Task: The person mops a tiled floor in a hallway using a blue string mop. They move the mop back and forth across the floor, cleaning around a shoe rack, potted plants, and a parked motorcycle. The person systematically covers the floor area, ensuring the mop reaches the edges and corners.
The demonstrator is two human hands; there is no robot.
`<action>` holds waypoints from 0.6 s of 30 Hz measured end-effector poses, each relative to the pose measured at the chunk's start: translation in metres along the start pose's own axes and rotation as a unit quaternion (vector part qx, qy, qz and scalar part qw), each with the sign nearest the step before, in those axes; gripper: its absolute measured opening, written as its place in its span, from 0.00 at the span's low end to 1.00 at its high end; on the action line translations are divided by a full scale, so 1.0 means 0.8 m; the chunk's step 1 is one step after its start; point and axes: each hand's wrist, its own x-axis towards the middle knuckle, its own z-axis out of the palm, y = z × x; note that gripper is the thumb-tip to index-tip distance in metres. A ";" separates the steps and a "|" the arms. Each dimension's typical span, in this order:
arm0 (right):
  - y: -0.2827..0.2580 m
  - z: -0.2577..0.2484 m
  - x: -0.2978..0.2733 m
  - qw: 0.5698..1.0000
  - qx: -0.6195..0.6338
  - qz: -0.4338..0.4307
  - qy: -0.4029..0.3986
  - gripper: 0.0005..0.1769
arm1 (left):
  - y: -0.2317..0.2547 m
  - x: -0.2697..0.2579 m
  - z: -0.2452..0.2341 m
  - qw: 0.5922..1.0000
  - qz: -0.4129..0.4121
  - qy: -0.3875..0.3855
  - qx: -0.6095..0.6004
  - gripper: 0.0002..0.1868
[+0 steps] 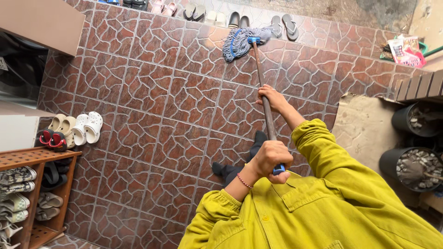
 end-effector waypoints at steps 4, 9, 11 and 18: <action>0.016 -0.022 -0.002 0.999 0.013 0.014 -0.044 0.22 | -0.005 0.017 0.014 1.000 -0.004 0.006 0.006 0.12; -0.038 -0.042 -0.039 0.997 0.036 0.071 -0.008 0.23 | 0.033 0.016 0.035 0.999 0.007 -0.034 -0.015 0.11; -0.073 -0.042 -0.059 0.997 0.038 0.054 0.042 0.23 | 0.058 0.009 0.038 0.998 0.011 -0.059 -0.027 0.11; -0.237 -0.042 -0.127 0.985 0.082 0.129 0.079 0.19 | 0.181 -0.038 0.020 0.985 -0.006 -0.162 -0.064 0.14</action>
